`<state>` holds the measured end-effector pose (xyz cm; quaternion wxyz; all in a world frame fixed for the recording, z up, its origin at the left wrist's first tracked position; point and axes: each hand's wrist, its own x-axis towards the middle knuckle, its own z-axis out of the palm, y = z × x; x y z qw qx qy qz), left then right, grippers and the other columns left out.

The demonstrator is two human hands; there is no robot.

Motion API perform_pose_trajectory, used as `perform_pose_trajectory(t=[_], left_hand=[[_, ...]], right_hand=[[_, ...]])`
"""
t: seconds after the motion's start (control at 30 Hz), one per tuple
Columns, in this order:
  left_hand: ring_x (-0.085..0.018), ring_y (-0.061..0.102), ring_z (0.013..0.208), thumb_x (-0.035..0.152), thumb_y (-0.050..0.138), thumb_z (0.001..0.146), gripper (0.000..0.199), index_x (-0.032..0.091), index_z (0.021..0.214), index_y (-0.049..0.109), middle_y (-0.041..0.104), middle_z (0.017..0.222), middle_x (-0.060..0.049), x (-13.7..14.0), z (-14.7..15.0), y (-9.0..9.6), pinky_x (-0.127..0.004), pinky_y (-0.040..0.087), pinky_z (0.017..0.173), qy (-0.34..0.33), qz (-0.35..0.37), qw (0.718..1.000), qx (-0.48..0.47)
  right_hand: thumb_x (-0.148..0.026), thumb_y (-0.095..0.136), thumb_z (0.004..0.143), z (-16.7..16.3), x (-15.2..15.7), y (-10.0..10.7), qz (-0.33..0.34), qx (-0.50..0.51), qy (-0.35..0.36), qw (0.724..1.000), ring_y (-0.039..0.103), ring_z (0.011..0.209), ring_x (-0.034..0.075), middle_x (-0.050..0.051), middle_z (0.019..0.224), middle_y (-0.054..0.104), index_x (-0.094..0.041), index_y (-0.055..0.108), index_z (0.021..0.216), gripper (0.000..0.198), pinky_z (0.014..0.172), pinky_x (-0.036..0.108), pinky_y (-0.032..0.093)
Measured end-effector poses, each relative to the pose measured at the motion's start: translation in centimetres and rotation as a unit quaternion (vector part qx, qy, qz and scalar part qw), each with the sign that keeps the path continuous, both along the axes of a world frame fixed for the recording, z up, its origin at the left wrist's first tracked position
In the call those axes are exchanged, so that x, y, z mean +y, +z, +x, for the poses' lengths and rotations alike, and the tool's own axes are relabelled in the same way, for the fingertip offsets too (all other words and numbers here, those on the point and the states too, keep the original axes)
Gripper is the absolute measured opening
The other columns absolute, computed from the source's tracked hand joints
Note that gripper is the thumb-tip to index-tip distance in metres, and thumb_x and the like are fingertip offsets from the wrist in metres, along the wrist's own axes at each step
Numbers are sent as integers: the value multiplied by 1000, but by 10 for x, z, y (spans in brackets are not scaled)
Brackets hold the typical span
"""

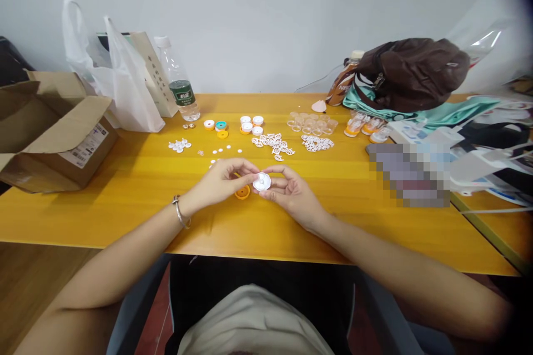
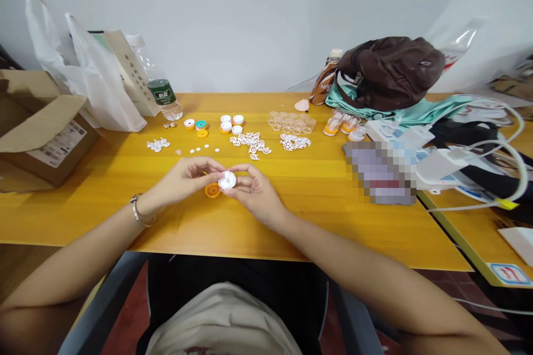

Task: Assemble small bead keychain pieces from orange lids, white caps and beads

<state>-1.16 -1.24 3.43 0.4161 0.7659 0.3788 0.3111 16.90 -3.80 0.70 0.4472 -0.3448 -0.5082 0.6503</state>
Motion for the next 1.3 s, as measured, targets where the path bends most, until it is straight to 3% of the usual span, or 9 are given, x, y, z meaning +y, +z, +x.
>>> perform_pose_trajectory(t=[0.23,0.4,0.57,0.7,0.8,0.87,0.97,1.07,1.3], left_hand=[[-11,62,70,29,58,75,22,10,86,59,66,81,-7,-2,4,0,-24,51,64,14,-46,997,-59],[-11,62,71,31,57,77,23,10,87,58,66,81,-7,0,2,2,-24,50,65,19,-26,998,-46],[-14,58,80,41,49,80,33,15,98,56,62,91,-6,2,-16,15,-27,47,69,36,56,990,124],[-18,53,90,46,57,72,47,21,111,50,56,99,-5,-2,-24,14,-32,43,79,-58,99,952,283],[-17,53,83,39,56,75,37,22,108,54,54,95,-5,-2,-22,7,-32,42,78,-90,114,938,315],[-15,54,79,34,52,78,30,21,105,55,55,92,-5,0,-21,5,-31,43,75,-84,87,952,281],[-14,56,83,30,51,79,31,18,108,51,58,96,-6,5,-22,12,-28,44,76,-81,-14,989,126],[-14,55,93,25,54,79,31,17,109,50,56,104,-7,6,-23,21,-28,44,82,-81,-77,994,-21],[-11,56,85,19,58,76,30,17,106,53,57,100,-5,-1,-14,23,-25,45,79,-72,-93,989,-89]], right_hand=[[-20,69,64,1,2,0,30,-10,32,999,63,77,11,-2,85,67,-25,47,100,42,81,30,47],[-21,67,67,4,5,0,49,-27,38,998,62,85,12,0,92,66,-24,54,103,39,88,31,44],[-20,68,65,7,10,-1,46,-53,-3,998,63,82,12,0,89,67,-22,55,103,40,88,32,45],[-19,68,64,8,13,-4,50,-63,-26,996,63,81,12,1,89,68,-22,55,102,40,89,33,44],[-19,67,64,8,15,-5,59,-64,-41,995,64,83,13,0,89,68,-22,55,102,39,89,33,45],[-20,67,64,8,14,-5,68,-63,-54,994,64,82,13,1,90,68,-22,55,101,39,88,33,46],[-21,68,63,9,12,-1,86,-71,-70,991,64,80,13,1,89,68,-22,55,99,38,85,32,48],[-22,67,65,9,6,5,107,-77,-80,988,65,80,14,1,87,68,-22,54,99,36,83,32,50],[-21,68,65,8,-5,10,136,-78,-80,984,66,80,14,0,87,69,-23,53,97,35,81,29,52]])
